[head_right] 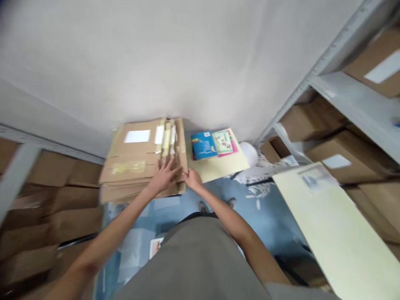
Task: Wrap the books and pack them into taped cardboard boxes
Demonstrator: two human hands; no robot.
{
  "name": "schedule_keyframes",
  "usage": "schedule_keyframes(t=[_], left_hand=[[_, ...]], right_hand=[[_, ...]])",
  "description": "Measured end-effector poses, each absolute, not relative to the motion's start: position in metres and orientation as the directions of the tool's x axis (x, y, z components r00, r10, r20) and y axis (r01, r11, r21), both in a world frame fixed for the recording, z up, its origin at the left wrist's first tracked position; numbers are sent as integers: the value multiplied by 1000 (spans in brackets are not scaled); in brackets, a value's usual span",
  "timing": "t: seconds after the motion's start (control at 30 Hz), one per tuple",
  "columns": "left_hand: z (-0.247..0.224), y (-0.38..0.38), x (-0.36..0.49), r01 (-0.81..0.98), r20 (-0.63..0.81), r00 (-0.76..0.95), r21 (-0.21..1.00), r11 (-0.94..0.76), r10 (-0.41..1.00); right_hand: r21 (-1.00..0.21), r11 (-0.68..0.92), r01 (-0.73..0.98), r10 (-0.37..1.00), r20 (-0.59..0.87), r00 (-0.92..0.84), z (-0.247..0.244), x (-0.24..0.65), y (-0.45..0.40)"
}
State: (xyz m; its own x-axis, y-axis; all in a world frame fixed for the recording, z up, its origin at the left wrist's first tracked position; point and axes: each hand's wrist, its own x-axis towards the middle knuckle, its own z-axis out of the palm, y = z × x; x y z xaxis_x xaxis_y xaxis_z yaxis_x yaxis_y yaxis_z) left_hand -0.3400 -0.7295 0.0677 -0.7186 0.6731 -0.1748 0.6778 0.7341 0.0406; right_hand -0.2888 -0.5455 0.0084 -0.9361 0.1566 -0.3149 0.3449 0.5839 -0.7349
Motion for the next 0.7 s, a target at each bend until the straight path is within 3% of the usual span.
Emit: schedule_keyframes(t=[0.13,0.27,0.4,0.5,0.7], left_hand=[[50,-735,-341,660,-51,-742,116,742,668],[39,-742,-334,654,-6,-740,223,723,672],[43,-757,-331,665,-2,-724,267,698,690],[45,-773,-333,681,7,-705,289,673,710],[42,-787,-337,696,43,-680,352,626,732]], right_hand=[[-715,615,333,137,-319,-938,-2,-286,-539],[-727,643,240,208,-136,-969,-10,-276,-545],[-743,663,87,145,13,-989,-4,-269,-554],[-804,587,98,97,-50,-994,2,-273,-561],[-881,334,335,92,-323,-942,2,-290,-579]])
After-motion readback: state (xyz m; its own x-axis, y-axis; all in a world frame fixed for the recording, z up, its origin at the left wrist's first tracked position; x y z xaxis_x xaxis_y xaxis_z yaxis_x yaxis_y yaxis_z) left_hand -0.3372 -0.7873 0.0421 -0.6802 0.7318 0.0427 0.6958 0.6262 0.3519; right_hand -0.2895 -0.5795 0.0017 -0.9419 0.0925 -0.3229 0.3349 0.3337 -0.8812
